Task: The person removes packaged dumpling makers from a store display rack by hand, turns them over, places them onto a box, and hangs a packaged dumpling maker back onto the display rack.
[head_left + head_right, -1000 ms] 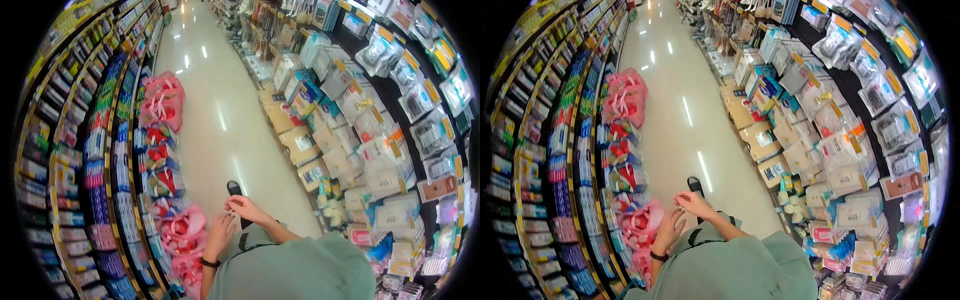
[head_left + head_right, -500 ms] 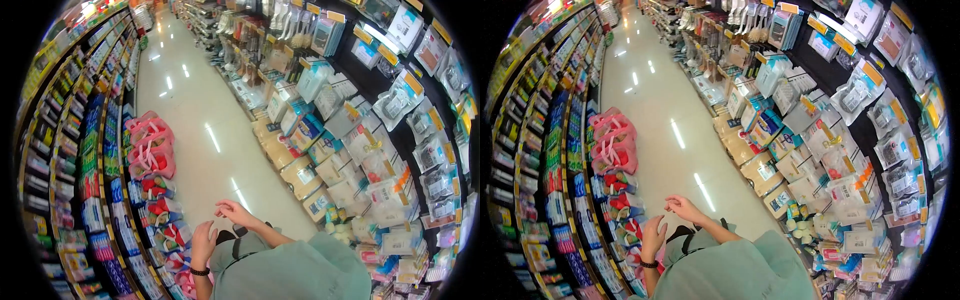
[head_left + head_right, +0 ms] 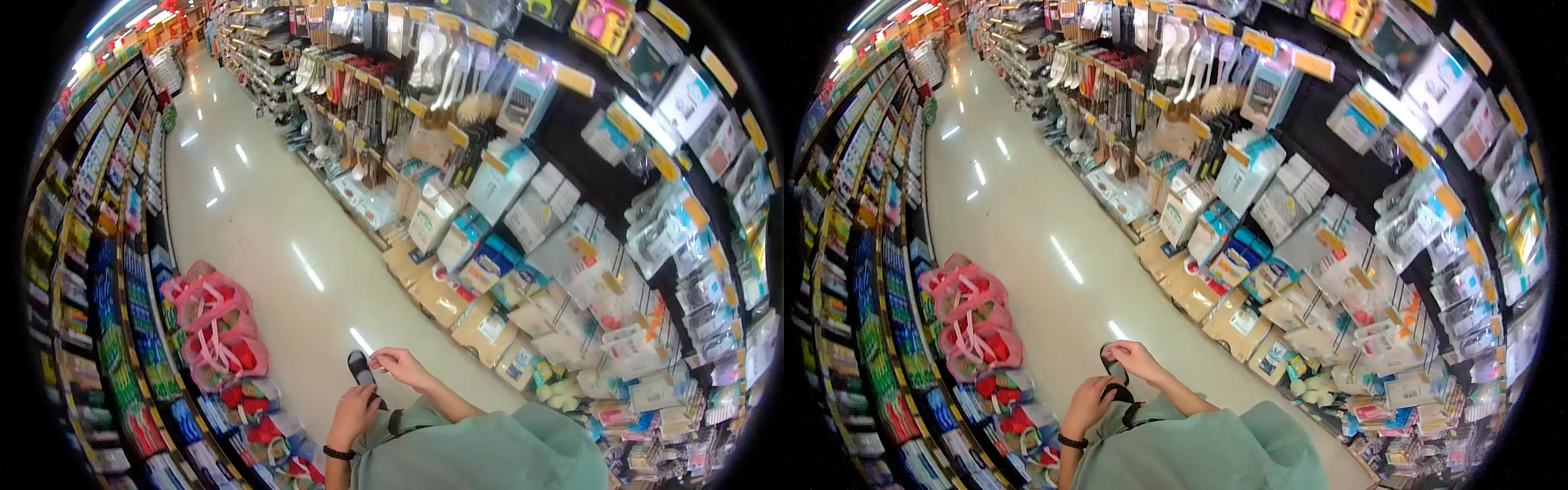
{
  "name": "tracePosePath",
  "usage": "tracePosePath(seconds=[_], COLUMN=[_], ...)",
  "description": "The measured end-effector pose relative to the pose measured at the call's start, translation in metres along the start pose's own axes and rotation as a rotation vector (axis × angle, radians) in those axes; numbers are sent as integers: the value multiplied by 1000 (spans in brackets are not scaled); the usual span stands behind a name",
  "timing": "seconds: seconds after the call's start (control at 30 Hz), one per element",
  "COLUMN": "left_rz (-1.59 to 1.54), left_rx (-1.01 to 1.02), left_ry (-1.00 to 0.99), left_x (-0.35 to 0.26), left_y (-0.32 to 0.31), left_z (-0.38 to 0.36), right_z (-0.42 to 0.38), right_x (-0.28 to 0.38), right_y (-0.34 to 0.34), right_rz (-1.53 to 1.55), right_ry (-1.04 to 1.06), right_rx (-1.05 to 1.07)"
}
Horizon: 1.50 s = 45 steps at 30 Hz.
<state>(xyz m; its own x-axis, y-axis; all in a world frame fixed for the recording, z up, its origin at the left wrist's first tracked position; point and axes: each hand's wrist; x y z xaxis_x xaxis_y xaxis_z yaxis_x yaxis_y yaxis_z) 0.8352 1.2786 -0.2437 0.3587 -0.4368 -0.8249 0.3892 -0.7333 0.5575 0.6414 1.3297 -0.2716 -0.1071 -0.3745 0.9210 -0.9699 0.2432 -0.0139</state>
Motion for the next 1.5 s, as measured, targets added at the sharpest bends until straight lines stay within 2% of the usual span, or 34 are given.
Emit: tracePosePath(seconds=[0.07, 0.17, 0.2, 0.3, 0.37, 0.43, 0.53, 0.63, 0.77, 0.87, 0.97, 1.0, 1.07, 1.17, 1.3, 1.4, 1.5], left_rz=[22, 54, 84, 174, 185, 129, 100, 83, 27, 150, 231, 215, 167, 148, -36, -190, -241], left_rx=[-21, -138, -162, -161, -149, -135, -41, 104, 265, 141, 27, 32, 42, -28, 3, 17, 9], left_ry=[-4, -30, -20, 25, 37, 42, 21, -37, -70, 31, 20, -2, -50, -172, -326, -455, -603], left_x=[18, 51, 63, 86, 95, 99, 110, 122, 159, 166, 163, 162, 158, 120, 81, 47, 22], left_y=[41, 99, 116, 157, 182, 198, 204, 200, 209, 248, 289, 299, 320, 341, 352, 361, 368], left_z=[38, 92, 108, 151, 181, 210, 247, 288, 359, 419, 479, 499, 547, 613, 699, 759, 821], right_z=[38, 102, 123, 159, 178, 205, 236, 284, 352, 408, 466, 480, 503, 530, 546, 563, 584], right_x=[37, 63, 68, 98, 115, 116, 134, 140, 167, 190, 224, 244, 278, 324, 380, 409, 431], right_y=[6, 6, 7, 12, 15, 17, 30, 48, 89, 125, 159, 173, 200, 230, 264, 287, 312], right_rz=[41, -32, -143, -20, 8, -27, 406, 497, 423, 498, 376, 418, 447, 458, 461, 470, 607], right_ry=[-58, -14, 18, 85, 58, 76, -9, 18, 107, 120, 239, 213, 324, 422, 528, 589, 631], right_rx=[10, 0, 30, 13, -18, -53, 67, 51, -32, -28, -148, -144, -126, -186, -298, -448, -635])
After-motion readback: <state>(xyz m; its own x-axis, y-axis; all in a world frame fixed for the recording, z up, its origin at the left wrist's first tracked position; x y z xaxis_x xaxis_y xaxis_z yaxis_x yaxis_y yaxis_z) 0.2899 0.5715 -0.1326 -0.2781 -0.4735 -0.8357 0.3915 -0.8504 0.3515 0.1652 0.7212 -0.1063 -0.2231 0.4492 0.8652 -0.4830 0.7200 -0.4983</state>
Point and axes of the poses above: each hand's wrist, its own z-axis towards the middle knuckle, its own y-axis out of the back of the hand, x = y × z, and after that the axes turned 10 degrees about -z, right-handed
